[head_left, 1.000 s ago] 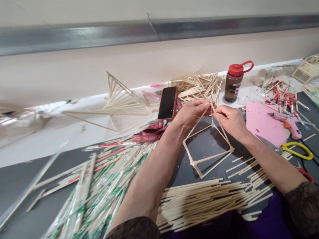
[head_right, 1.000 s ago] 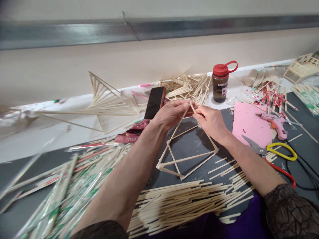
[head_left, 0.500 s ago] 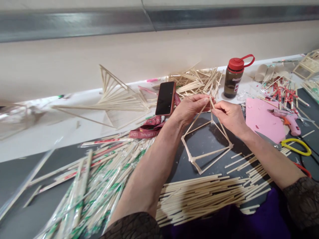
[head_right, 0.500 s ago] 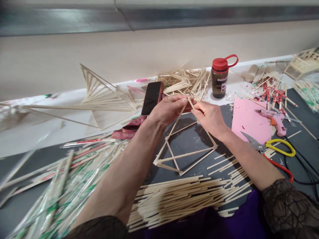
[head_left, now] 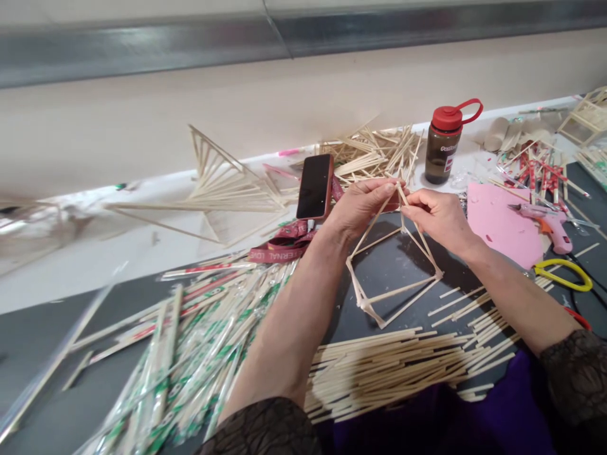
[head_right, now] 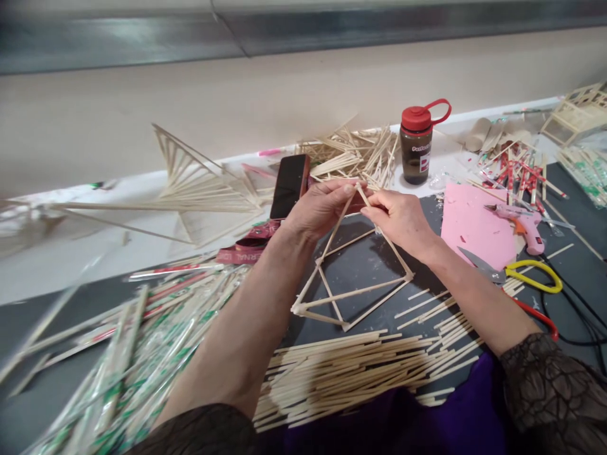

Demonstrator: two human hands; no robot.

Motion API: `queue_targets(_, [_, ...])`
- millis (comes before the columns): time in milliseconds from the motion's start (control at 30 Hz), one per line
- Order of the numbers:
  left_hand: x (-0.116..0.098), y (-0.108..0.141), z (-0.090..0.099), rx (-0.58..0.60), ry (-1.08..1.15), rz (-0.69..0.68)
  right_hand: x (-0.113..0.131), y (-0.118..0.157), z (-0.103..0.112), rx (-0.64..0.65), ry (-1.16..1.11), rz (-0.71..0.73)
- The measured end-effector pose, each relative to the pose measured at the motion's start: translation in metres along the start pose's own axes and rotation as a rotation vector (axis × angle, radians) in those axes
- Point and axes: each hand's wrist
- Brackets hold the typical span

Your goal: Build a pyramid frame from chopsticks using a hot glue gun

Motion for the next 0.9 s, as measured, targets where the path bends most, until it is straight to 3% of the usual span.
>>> queue_targets(233, [-0.002,0.003,0.003,-0.006,-0.053,0.029,0.005,-0.001,0.011,0.063,0.152,-0.010])
queue_targets(400, [-0.015,0.019,0.006,-0.136,-0.107,0.012,0.003,-0.003,0.013,0.151,0.308,-0.028])
queue_targets(500, [-0.029,0.047,0.008,-0.263,-0.251,0.018,0.002,-0.005,0.016,0.192,0.319,-0.040])
queue_targets(667, [-0.045,0.117,0.012,-0.397,-0.473,0.091,0.004,-0.006,0.027,0.274,0.271,-0.069])
queue_targets(800, [-0.034,0.171,0.011,-0.449,-0.600,0.193,0.007,-0.006,0.036,0.249,0.248,-0.045])
queue_targets(900, [-0.017,0.198,0.003,-0.366,-0.654,0.287,0.009,-0.003,0.043,0.223,0.250,-0.011])
Point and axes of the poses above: each hand's wrist, its own y-axis away from the middle knuckle, its own z-axis out of the back of the hand, x = y × z, and after that the axes turned 3 degrees about -z, right-handed
